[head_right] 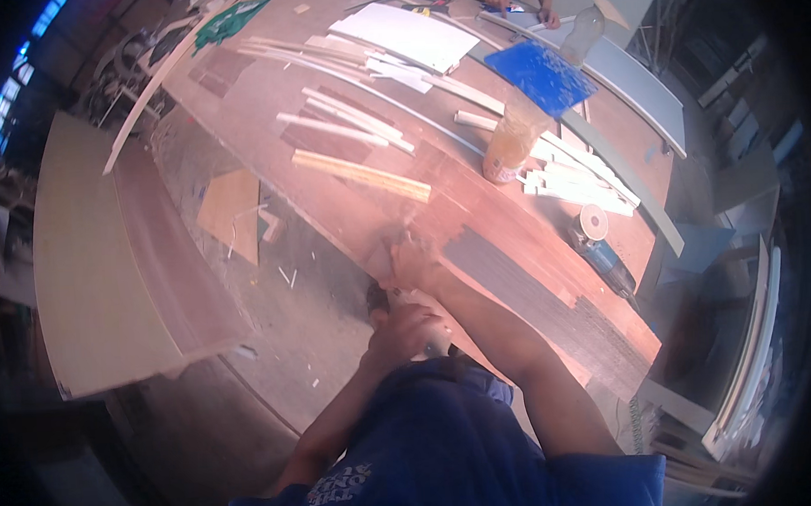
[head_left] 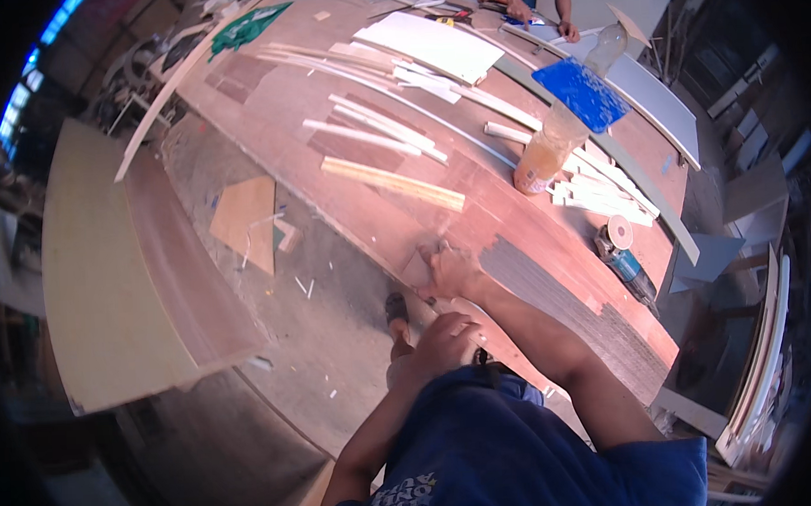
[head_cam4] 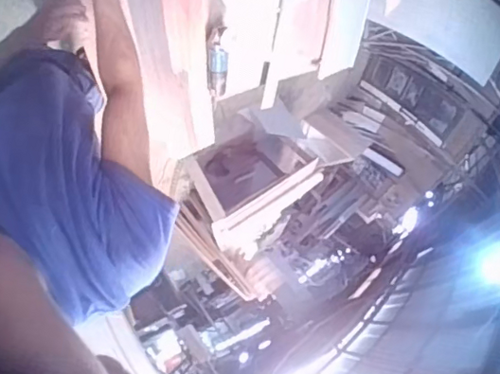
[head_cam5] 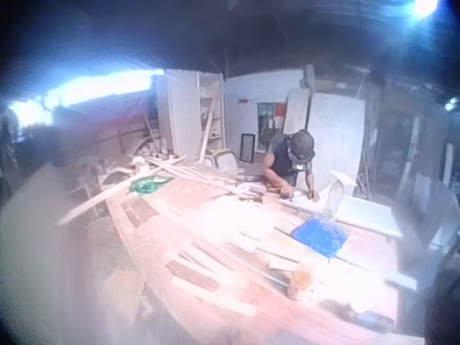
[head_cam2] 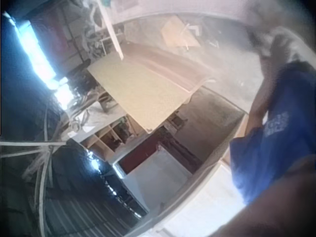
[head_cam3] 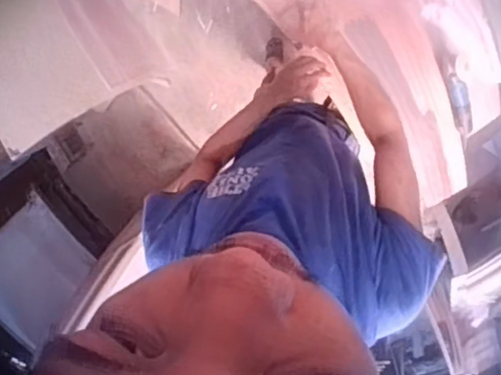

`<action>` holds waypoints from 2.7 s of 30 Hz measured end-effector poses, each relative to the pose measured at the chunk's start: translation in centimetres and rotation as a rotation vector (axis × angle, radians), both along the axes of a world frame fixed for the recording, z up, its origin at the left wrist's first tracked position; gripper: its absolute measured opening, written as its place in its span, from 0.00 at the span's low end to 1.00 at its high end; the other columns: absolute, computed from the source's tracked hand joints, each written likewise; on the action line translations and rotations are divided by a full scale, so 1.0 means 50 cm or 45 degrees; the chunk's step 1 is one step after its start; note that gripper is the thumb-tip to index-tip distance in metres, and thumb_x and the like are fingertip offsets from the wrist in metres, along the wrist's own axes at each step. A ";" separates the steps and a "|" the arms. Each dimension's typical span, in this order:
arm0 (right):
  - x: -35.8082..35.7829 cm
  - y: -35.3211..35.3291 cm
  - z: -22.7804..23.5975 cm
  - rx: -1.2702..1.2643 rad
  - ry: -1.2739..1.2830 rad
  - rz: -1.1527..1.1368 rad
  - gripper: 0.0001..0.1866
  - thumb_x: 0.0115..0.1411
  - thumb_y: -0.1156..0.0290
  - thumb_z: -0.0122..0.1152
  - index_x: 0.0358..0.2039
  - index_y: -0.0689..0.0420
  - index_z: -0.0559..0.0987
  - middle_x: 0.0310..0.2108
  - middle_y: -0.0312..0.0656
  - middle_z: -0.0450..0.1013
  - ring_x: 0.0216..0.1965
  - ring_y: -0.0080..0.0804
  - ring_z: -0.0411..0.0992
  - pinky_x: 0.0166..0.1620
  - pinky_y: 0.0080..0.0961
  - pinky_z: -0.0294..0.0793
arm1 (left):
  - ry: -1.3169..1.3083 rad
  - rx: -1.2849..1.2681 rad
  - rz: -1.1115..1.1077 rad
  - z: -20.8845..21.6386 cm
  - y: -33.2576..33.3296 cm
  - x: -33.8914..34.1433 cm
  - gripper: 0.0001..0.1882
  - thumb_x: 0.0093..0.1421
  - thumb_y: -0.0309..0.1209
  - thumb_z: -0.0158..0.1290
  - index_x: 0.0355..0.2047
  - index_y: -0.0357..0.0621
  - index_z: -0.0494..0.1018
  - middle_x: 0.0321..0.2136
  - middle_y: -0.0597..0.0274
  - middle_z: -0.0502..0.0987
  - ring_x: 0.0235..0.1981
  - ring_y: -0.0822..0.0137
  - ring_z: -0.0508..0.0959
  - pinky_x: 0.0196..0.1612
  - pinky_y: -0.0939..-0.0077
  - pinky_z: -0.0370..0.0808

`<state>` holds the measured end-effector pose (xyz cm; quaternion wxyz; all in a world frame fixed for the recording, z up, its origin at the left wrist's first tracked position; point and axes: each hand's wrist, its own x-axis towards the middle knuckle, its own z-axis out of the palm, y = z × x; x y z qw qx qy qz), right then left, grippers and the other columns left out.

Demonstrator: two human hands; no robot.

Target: The person repeatedly picks up thin wooden strips, aligns them on a workbench, and uses a small block to press or smooth them into place. The person handles the strips one at a time and occasionally adjusts their position before moving to the next strip.

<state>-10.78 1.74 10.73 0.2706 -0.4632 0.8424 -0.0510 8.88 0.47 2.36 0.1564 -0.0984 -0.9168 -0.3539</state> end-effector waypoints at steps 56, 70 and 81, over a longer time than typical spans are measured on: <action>-0.047 -0.211 -0.145 -0.597 -0.048 -0.589 0.17 0.55 0.63 0.72 0.34 0.67 0.85 0.35 0.58 0.81 0.42 0.59 0.81 0.45 0.51 0.80 | -0.315 0.230 -0.097 -0.037 -0.567 -0.248 0.30 0.71 0.35 0.63 0.63 0.23 0.70 0.57 0.37 0.76 0.54 0.47 0.79 0.58 0.47 0.80; -0.056 -0.066 0.078 -1.108 0.271 -0.918 0.10 0.60 0.70 0.67 0.35 0.66 0.84 0.27 0.55 0.79 0.37 0.58 0.81 0.43 0.50 0.79 | -0.485 1.612 0.176 0.259 -0.418 -0.335 0.24 0.71 0.36 0.63 0.54 0.26 0.74 0.48 0.43 0.78 0.49 0.55 0.78 0.49 0.58 0.79; 0.106 0.273 0.302 -1.051 0.368 -1.041 0.12 0.72 0.71 0.58 0.47 0.67 0.81 0.46 0.56 0.76 0.49 0.56 0.76 0.52 0.46 0.74 | 0.130 0.741 0.311 0.343 -0.750 -0.341 0.24 0.73 0.35 0.60 0.60 0.32 0.69 0.53 0.29 0.72 0.51 0.38 0.76 0.50 0.47 0.77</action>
